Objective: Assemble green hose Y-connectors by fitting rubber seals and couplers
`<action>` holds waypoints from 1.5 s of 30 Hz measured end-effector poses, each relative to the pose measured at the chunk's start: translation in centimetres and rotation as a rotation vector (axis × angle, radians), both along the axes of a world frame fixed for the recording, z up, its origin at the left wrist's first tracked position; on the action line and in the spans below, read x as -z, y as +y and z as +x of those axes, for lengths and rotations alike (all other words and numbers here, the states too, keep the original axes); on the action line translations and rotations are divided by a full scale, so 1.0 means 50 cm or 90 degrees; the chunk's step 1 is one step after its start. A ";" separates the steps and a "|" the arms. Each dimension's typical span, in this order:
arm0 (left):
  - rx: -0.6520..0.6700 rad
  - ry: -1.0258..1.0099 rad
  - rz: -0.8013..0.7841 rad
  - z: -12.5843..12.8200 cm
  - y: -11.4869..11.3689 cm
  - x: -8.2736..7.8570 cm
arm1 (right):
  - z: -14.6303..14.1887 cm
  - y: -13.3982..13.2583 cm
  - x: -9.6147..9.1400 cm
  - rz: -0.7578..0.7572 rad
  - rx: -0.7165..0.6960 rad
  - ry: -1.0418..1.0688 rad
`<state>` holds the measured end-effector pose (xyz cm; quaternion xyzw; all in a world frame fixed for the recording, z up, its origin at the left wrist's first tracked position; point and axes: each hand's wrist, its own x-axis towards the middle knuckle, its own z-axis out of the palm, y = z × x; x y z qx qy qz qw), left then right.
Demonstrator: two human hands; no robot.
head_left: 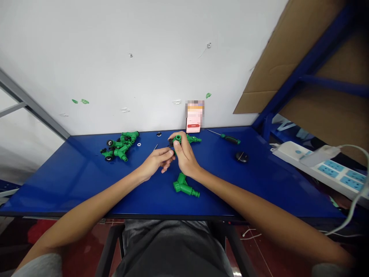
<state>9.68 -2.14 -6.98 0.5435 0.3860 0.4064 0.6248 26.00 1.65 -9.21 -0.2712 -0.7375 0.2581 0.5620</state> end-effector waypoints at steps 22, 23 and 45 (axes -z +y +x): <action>-0.062 0.416 0.466 -0.038 0.011 -0.017 | 0.000 -0.001 -0.006 -0.106 -0.041 0.040; -0.079 0.397 0.462 -0.043 0.013 -0.023 | 0.001 0.001 -0.006 -0.107 -0.042 0.042; -0.170 0.582 0.583 -0.057 0.011 -0.021 | -0.014 -0.018 -0.007 -0.127 -0.074 0.008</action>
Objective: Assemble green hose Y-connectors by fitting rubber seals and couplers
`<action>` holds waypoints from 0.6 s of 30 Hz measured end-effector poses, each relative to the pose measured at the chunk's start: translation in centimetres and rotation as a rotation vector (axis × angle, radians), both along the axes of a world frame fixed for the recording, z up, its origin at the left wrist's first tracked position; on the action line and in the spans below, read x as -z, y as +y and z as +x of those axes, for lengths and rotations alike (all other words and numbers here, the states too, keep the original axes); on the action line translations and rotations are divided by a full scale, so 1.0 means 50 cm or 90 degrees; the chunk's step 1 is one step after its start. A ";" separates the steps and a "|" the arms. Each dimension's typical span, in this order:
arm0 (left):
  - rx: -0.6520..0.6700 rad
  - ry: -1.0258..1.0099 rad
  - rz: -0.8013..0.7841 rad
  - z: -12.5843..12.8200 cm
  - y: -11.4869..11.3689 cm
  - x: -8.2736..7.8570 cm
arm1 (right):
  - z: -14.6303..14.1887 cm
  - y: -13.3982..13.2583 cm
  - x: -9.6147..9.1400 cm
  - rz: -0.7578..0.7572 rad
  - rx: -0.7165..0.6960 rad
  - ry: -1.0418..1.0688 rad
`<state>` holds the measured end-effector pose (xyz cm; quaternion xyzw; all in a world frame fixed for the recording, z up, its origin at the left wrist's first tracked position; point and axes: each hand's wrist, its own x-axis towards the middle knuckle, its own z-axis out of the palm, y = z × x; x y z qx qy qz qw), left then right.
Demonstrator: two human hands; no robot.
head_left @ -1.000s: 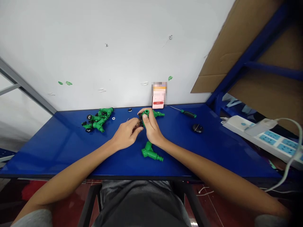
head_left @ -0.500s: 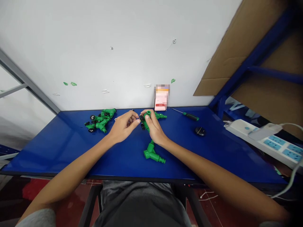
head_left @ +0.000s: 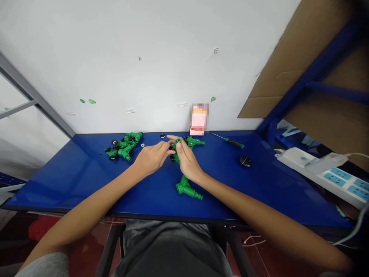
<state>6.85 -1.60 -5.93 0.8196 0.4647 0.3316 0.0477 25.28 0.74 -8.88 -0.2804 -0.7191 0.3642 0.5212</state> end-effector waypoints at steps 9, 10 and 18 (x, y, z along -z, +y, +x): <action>0.033 -0.247 -0.139 0.024 -0.017 -0.010 | 0.005 0.003 0.007 0.147 0.034 -0.042; 0.037 -0.264 -0.165 0.025 -0.017 -0.010 | 0.006 0.004 0.009 0.154 0.037 -0.048; 0.152 -0.465 -0.410 0.022 0.000 -0.016 | 0.020 0.008 -0.011 0.188 0.031 -0.070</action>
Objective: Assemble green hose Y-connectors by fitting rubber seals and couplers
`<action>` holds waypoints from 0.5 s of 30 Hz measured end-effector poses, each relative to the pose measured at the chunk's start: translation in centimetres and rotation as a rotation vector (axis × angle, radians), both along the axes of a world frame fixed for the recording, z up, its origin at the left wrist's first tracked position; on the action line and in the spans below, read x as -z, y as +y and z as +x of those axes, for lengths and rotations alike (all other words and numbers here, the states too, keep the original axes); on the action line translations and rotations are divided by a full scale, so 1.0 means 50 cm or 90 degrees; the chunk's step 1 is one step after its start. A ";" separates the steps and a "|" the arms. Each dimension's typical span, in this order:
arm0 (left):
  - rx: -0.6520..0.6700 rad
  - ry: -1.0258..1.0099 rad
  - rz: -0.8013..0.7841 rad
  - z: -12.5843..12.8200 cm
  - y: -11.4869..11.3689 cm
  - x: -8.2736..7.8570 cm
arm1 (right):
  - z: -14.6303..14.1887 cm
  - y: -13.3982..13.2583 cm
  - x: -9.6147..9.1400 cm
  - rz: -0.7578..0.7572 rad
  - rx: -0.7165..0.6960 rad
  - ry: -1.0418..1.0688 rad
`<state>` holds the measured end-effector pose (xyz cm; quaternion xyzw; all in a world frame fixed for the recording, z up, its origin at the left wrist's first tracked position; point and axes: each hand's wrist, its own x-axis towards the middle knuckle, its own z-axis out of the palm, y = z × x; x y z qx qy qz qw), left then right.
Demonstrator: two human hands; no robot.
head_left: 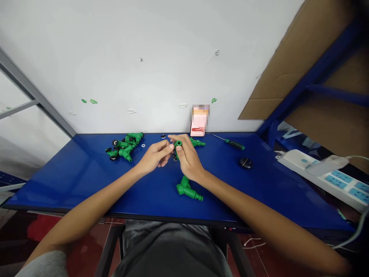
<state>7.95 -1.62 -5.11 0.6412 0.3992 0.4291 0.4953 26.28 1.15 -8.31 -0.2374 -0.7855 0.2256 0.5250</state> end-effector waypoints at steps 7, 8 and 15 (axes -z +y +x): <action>0.071 -0.174 -0.187 0.002 -0.008 -0.030 | 0.014 0.010 -0.010 0.057 -0.036 -0.047; 0.075 -0.185 -0.200 0.003 -0.009 -0.029 | 0.014 0.012 -0.009 0.063 -0.046 -0.049; 0.008 -0.136 -0.099 0.005 0.002 0.008 | 0.011 0.023 0.002 0.058 -0.088 -0.039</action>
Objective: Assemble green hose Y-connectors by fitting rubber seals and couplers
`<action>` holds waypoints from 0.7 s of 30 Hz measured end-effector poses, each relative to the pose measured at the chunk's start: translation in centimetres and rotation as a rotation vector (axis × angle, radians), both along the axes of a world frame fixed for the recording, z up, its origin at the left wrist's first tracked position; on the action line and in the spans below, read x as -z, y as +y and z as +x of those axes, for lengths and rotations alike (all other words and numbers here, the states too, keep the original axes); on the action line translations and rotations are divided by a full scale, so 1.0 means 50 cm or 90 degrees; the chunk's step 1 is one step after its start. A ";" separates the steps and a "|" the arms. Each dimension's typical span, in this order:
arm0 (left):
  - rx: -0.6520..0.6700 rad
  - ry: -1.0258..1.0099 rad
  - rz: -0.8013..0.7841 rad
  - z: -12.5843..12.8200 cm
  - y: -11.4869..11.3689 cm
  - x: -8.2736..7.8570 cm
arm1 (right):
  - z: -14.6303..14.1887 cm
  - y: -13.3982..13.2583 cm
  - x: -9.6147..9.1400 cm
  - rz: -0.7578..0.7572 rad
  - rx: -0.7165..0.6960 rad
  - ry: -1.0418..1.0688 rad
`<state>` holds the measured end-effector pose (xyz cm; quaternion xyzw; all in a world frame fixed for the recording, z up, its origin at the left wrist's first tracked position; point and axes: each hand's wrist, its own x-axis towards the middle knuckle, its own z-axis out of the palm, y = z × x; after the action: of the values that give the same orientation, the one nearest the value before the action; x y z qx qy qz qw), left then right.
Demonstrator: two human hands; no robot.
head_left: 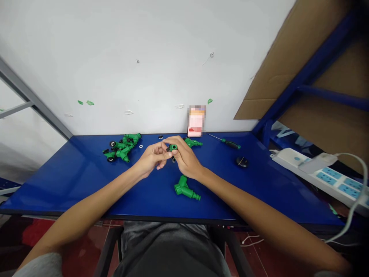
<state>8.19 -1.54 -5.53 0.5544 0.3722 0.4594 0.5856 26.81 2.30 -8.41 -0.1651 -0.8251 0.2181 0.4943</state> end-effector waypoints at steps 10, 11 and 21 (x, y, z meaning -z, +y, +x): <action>-0.088 0.171 0.224 -0.011 0.007 0.011 | -0.004 0.003 0.006 -0.062 0.023 -0.007; -0.086 0.184 0.221 -0.013 0.010 0.011 | -0.005 0.007 0.007 -0.082 0.026 -0.005; -0.136 0.434 0.331 -0.060 0.055 0.004 | -0.004 0.053 0.018 -0.659 -0.065 0.278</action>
<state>5.18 1.20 -5.72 0.7619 0.4712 0.3865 0.2194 26.63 4.97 -9.29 -0.2971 -0.4960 0.6472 0.4969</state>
